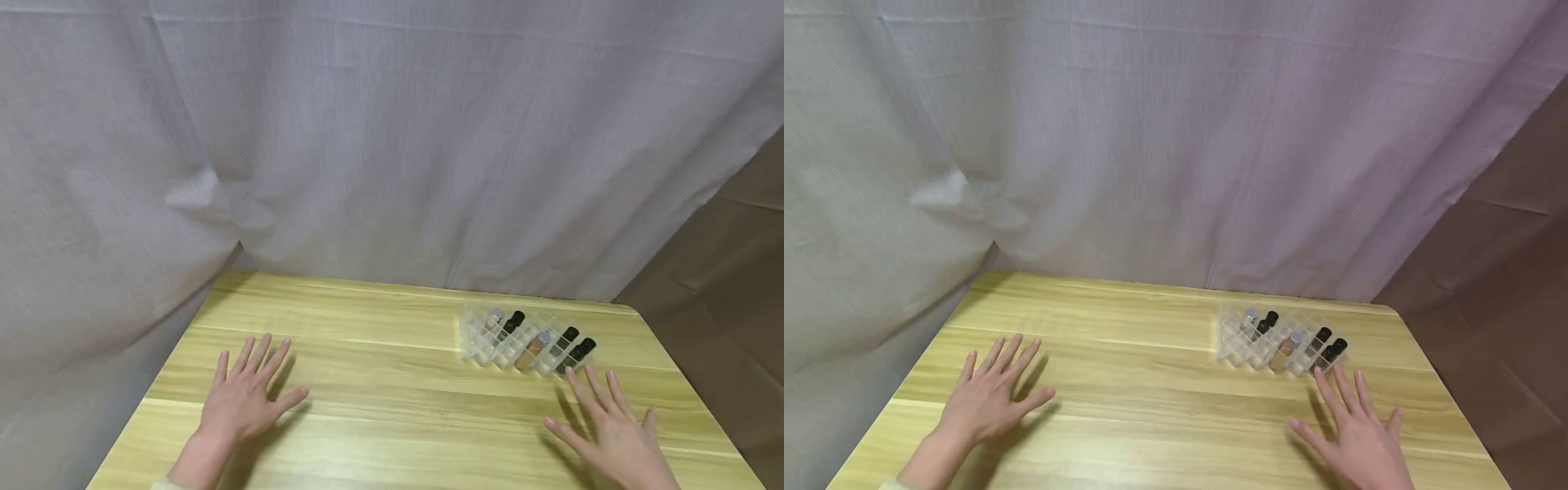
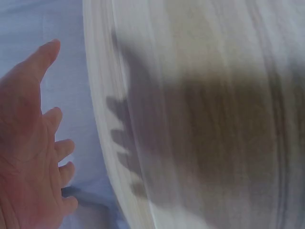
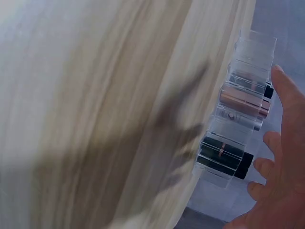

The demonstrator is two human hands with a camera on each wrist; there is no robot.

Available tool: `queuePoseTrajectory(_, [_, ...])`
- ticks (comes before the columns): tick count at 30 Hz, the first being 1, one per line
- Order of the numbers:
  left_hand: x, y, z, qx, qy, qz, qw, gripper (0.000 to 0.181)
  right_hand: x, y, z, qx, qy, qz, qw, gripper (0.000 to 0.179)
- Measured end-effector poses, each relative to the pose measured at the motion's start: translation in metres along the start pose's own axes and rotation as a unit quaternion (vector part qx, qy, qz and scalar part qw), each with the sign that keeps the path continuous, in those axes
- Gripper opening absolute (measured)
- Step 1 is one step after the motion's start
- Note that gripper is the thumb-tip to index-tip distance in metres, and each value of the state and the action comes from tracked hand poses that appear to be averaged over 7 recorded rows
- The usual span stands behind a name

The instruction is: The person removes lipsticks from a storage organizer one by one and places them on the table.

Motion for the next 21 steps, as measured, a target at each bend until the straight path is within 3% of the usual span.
queuePoseTrajectory(9, [-0.009, 0.002, 0.007, 0.005, -0.01, 0.008, 0.9999, 0.093, -0.003, 0.014, 0.004, -0.04, 0.011, -0.004, 0.9991, 0.104])
queuePoseTrajectory(21, [-0.022, 0.012, 0.017, 0.001, -0.051, 0.024, 0.9984, 0.091, -0.016, 0.037, 0.02, -0.014, 0.03, 0.005, 0.9994, 0.104])
Point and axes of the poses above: each hand's wrist, its own z-axis towards the middle knuckle, its own y-axis out of the back of the hand, x = y × z, the point moved 9 cm from there along z, towards the middle knuckle, and after that the axes turned 14 degrees about -z, right-handed, at the moved point
